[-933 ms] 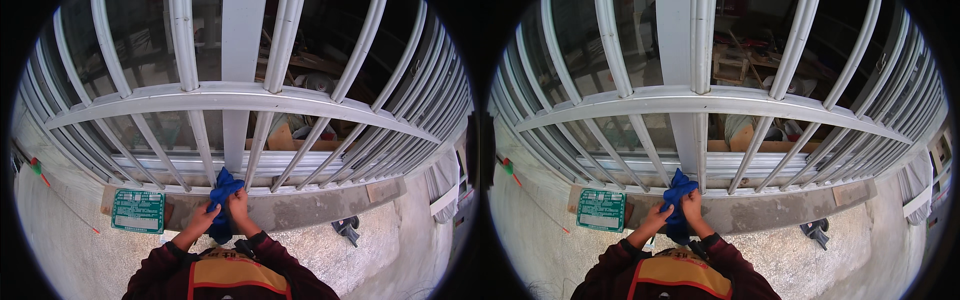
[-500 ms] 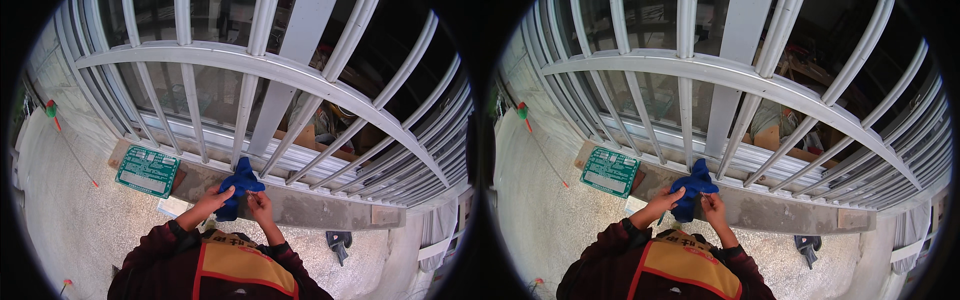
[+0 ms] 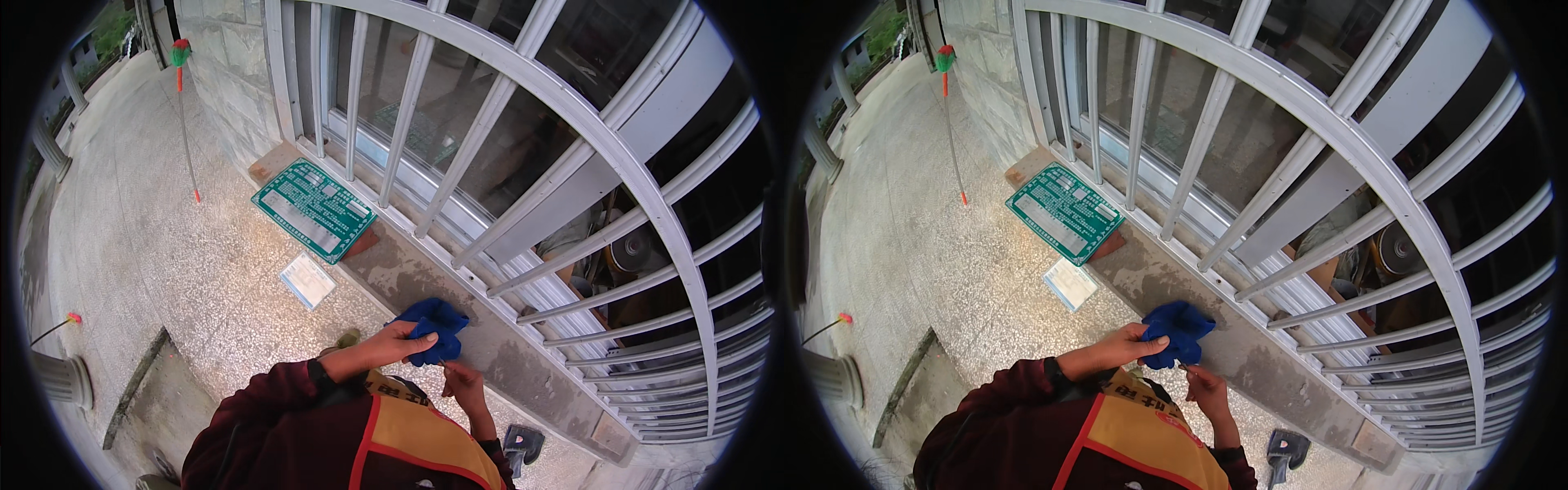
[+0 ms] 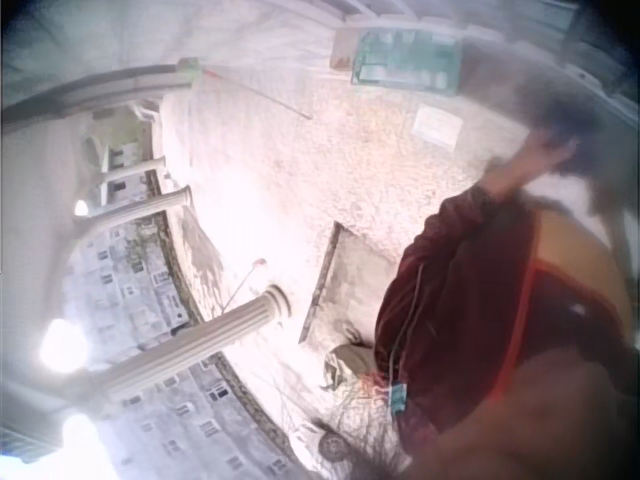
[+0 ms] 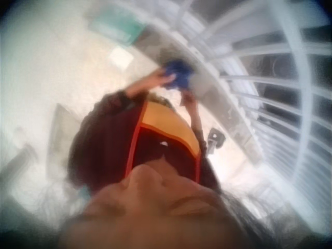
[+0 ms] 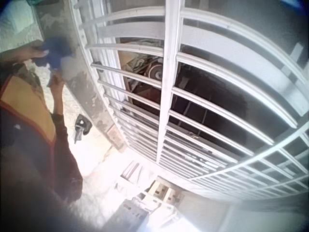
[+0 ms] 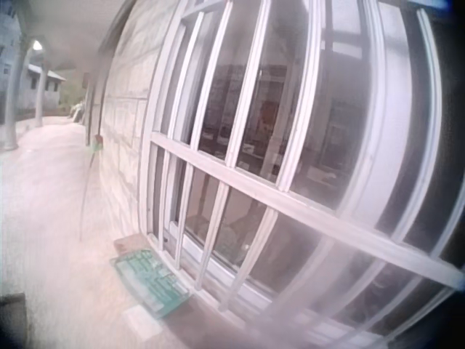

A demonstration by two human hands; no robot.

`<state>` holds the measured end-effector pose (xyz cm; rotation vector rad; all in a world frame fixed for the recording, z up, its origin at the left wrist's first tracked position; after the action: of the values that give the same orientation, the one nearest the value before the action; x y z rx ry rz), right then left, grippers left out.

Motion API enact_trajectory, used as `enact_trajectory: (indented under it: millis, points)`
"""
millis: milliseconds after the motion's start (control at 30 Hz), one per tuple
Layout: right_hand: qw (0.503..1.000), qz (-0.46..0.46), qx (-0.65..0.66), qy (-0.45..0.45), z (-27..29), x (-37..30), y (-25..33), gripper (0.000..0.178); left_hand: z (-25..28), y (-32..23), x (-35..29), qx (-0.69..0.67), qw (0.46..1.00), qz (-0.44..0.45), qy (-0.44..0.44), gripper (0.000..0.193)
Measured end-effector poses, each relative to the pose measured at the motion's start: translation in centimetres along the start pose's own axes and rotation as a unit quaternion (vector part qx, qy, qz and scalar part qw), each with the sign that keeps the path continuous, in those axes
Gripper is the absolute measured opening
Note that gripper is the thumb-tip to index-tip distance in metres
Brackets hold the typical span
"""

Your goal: The person wipes the exterior metal window grille with a blue cloth, moving methodically along horizontal and vertical bars. The person uses both hands to hold and maneuver the cloth around the grille structure.

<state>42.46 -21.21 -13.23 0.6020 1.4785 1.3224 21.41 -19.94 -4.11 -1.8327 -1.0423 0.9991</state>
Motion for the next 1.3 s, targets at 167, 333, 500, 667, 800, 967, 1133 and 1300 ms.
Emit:
enact_trajectory:
  millis: [167,333,500,667,800,967,1133,1300]
  points:
    - [0.996,-0.025,-0.058,0.061,-0.7,-0.2,-1.0,0.02,0.8,-0.8,-3.2,-0.042,0.999,-0.021,-0.017,0.027]
    - [0.983,-0.002,-0.17,0.065,-2.5,0.3,-0.7,0.021,0.4,-3.4,-5.1,0.012,0.999,-0.042,-0.01,0.028]
    - [0.972,0.118,-0.193,0.064,-6.5,1.7,3.2,0.035,-1.8,-8.2,-5.9,0.123,0.98,-0.119,0.1,0.033]
    - [0.954,0.183,-0.198,0.131,-9.2,1.7,8.6,0.041,-4.1,-11.8,-5.3,0.242,0.931,-0.162,0.221,0.038]
    - [0.967,0.137,-0.154,0.151,-10.1,-0.2,10.5,0.045,-4.6,-13.4,-5.1,0.304,0.898,-0.151,0.279,0.042]
    - [0.986,-0.081,0.017,0.144,-11.4,-2.3,7.5,0.011,-0.9,-14.4,-3.2,0.195,0.943,-0.158,0.218,0.044]
    - [0.975,-0.048,0.203,0.072,-11.9,-3.5,7.6,0.03,4.8,-11.1,0.6,0.053,0.983,-0.119,0.128,0.034]
    - [0.979,-0.005,-0.196,-0.061,-10.5,-5.6,7.6,0.031,8.0,-5.6,0.6,0.063,0.988,-0.058,0.132,0.028]
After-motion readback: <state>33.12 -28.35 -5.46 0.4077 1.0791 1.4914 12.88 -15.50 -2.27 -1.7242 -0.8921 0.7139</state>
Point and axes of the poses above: each hand's wrist, its own x-axis towards the middle knuckle, its own z-axis out of the back of the hand, y = z × x, the point moved 8 cm from there along x, towards the middle knuckle, and after that the axes turned 2 degrees about -x, right-handed, at the moved point
